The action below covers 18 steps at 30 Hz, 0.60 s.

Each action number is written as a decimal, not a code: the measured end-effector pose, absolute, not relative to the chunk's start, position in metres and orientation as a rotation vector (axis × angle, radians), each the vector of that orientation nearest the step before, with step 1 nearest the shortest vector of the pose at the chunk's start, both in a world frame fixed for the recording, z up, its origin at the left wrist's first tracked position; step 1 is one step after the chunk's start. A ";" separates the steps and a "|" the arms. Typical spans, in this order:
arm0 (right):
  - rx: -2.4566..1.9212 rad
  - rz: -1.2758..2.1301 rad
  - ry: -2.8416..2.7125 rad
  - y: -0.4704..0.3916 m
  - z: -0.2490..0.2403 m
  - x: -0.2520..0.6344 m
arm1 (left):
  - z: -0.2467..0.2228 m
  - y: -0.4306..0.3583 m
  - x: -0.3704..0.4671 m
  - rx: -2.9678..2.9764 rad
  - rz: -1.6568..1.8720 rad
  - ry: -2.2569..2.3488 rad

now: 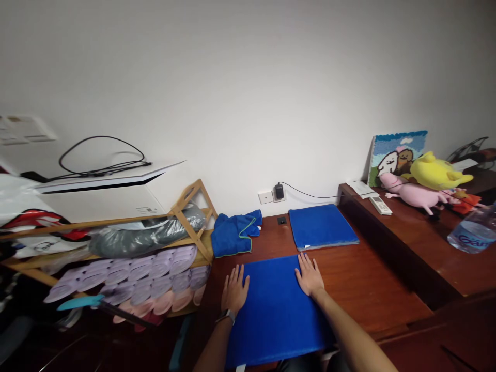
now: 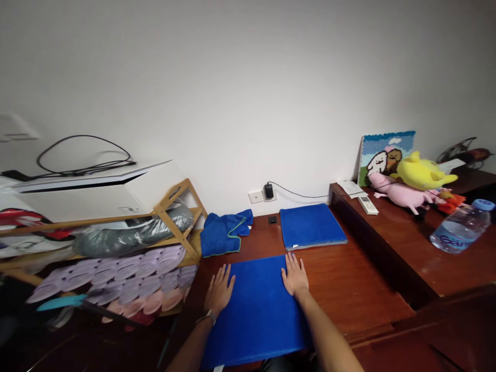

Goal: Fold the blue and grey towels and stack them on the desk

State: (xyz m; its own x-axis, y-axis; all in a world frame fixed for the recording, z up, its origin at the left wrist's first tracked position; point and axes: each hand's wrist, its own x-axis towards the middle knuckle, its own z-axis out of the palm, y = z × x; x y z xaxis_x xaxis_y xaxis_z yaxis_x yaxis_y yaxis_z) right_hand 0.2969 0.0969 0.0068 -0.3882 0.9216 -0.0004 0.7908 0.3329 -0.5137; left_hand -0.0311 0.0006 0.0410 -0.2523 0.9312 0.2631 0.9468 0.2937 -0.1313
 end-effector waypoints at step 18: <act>-1.468 0.672 -2.256 0.094 0.007 0.300 | 0.042 0.000 -0.027 -1.704 -0.118 -2.298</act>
State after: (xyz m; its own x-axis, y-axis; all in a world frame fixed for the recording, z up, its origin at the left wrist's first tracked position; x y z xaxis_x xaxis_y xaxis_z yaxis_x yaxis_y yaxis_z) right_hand 0.3001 0.0942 0.0072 -0.3921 0.9189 0.0443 0.7449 0.3454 -0.5709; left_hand -0.0274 -0.0002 0.0423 -0.2667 0.9256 0.2684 0.9483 0.3018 -0.0983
